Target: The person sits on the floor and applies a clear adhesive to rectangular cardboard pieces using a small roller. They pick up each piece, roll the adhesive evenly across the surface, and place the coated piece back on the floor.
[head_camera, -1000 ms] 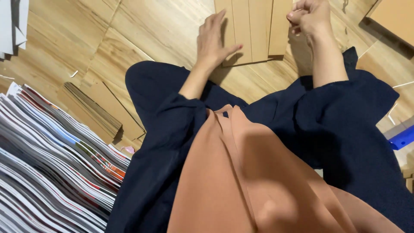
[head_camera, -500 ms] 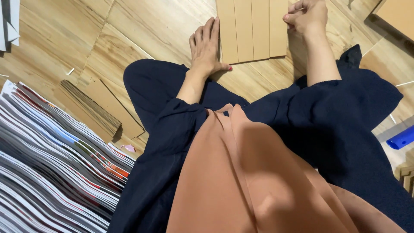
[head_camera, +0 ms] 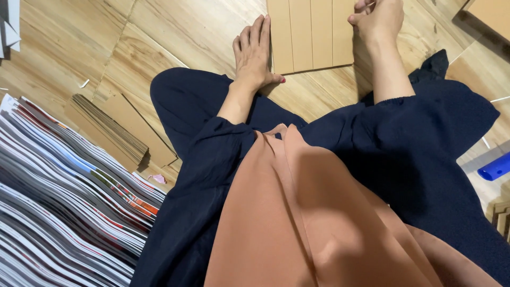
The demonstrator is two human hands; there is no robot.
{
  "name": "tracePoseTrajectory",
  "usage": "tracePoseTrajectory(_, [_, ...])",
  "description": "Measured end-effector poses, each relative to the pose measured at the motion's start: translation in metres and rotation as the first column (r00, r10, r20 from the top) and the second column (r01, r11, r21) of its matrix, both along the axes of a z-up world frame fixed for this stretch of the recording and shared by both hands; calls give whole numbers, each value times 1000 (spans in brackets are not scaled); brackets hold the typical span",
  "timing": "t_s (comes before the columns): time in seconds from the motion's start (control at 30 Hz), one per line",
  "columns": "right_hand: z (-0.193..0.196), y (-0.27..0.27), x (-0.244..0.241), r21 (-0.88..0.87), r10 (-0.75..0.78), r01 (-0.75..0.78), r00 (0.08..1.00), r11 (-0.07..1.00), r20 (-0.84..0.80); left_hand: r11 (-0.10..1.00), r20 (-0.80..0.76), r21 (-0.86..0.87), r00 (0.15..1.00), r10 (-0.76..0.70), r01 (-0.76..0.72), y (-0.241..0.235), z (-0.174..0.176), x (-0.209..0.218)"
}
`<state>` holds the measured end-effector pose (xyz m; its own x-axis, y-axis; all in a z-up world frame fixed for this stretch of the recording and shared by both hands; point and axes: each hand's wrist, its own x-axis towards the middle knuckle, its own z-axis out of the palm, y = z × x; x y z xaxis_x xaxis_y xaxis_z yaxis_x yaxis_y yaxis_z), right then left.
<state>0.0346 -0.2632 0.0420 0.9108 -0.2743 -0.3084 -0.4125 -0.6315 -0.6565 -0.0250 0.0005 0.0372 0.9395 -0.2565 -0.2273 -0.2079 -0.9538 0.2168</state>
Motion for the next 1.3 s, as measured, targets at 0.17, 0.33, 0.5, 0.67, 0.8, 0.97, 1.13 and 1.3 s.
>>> tracePoseTrajectory(0.17, [5,-2,-2,-20,26,-27,998,999,-65,1000,28,-7,1000,-1,1,0,0,0])
tracePoseTrajectory(0.33, [19,-3,-1,-46,67,-74,986,996,-154,1000,-27,5,1000,3,-3,-1,4,0])
tracePoseTrajectory(0.5, [120,30,-37,-119,195,-306,815,945,-546,1000,-53,3,999,3,-3,1,11,-2])
tracePoseTrajectory(0.67, [61,16,-43,-337,282,-528,776,780,-564,999,-67,-30,998,19,-21,0,12,-6])
tracePoseTrajectory(0.8, [37,3,-43,-422,346,-533,827,733,-443,996,1,-76,999,48,-48,0,10,-8])
tracePoseTrajectory(0.97, [31,1,-39,-395,340,-476,866,786,-367,994,-28,-78,996,81,-83,-2,13,-4])
tracePoseTrajectory(1.13, [15,0,-21,-386,390,-457,889,801,-242,991,44,-82,993,113,-110,-1,12,10])
tracePoseTrajectory(1.3, [48,25,-5,-338,397,-426,905,839,-155,977,121,-141,976,180,-163,-3,4,28])
